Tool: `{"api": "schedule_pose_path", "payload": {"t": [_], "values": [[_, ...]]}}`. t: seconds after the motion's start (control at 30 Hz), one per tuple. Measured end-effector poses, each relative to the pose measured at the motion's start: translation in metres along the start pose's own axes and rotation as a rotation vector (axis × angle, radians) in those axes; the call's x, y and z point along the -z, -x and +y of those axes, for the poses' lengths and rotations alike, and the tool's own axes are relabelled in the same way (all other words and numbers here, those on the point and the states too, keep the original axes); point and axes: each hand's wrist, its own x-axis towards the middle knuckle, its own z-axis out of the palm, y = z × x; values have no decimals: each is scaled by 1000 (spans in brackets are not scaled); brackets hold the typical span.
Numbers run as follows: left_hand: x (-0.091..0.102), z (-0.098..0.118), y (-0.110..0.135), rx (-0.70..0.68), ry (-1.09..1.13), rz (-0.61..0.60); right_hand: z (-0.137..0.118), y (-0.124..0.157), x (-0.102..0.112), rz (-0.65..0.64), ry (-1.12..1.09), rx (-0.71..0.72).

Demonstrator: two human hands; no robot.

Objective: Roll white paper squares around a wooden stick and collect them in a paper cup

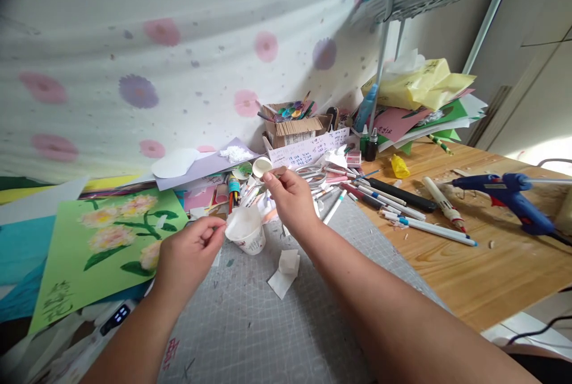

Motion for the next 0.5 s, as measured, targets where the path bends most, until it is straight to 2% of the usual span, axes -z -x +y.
{"api": "schedule_pose_path", "payload": {"t": [0.1, 0.17, 0.27, 0.37, 0.4, 0.5], "values": [[-3, -2, -1, -50, 0, -59, 1, 1, -1, -12, -7, 1], [-1, -3, -2, -71, 10, -57, 1, 2, -1, -16, -12, 3], [6, 2, 1, -88, 46, 22, -2, 2, -1, -13, -25, -1], [7, 17, 11, -143, 108, 84, -6, -2, -1, 19, -38, -24], [5, 24, 16, -192, 138, 51, -7, -4, 0, 27, -39, -39], [-8, 45, 29, -385, 219, -183, -14, -7, 5, 0, -18, -90]]}}
